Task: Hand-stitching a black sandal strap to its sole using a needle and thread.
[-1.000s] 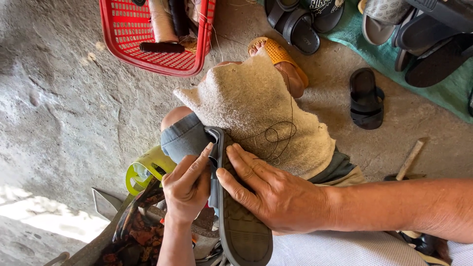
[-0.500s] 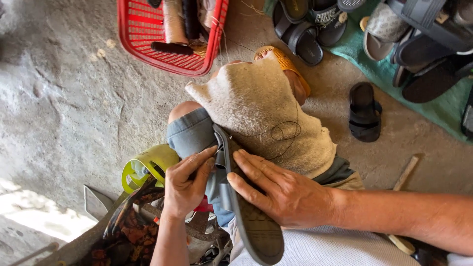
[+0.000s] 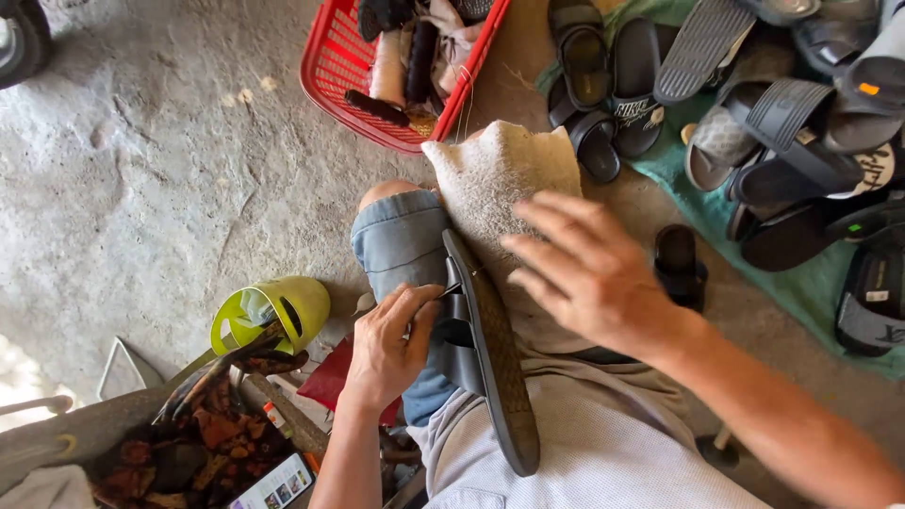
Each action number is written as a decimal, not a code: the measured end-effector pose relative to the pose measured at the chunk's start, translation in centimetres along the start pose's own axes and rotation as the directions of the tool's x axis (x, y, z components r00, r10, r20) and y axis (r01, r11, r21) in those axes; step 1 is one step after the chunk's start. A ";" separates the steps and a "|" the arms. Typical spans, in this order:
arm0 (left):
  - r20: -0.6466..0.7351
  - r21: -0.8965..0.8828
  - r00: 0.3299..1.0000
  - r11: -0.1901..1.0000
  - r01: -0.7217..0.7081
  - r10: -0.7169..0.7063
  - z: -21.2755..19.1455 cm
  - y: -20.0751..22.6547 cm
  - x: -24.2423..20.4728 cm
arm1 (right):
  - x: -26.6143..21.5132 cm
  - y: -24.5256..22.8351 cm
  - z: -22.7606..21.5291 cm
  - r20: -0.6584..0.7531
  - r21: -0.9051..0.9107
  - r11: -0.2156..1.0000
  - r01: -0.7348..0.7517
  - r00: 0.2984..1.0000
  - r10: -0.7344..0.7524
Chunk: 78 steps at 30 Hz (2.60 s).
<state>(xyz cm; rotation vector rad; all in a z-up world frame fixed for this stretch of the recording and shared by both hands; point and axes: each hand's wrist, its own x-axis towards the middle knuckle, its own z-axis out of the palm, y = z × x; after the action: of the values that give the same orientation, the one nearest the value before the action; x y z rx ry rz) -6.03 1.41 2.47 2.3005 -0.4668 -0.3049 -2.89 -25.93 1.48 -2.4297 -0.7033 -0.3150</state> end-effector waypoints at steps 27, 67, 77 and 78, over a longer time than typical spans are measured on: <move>-0.068 0.171 0.997 0.984 0.048 -0.037 0.9 0.2 1.6 | 0.8 -1.4 1.7 0.295 0.509 0.781 -0.361 0.926 0.236; -0.251 0.202 0.890 0.879 0.432 -0.380 2.8 -7.7 -8.7 | 6.8 1.5 3.4 0.583 0.162 0.977 0.136 0.786 -0.206; -0.324 0.122 0.876 0.903 0.413 -0.357 1.0 -6.0 -7.4 | 0.9 -0.1 2.6 0.410 0.344 0.921 -0.185 0.912 0.030; -0.332 0.112 0.871 0.901 0.418 -0.363 0.9 -5.8 -6.7 | 0.4 -0.4 2.8 0.416 0.340 0.923 -0.177 0.909 0.021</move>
<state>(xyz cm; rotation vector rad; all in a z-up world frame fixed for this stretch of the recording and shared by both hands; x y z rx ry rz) -11.08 7.39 -1.80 2.5552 0.1437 -0.0982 -2.62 -23.83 -0.42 -2.1643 -0.7291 0.3540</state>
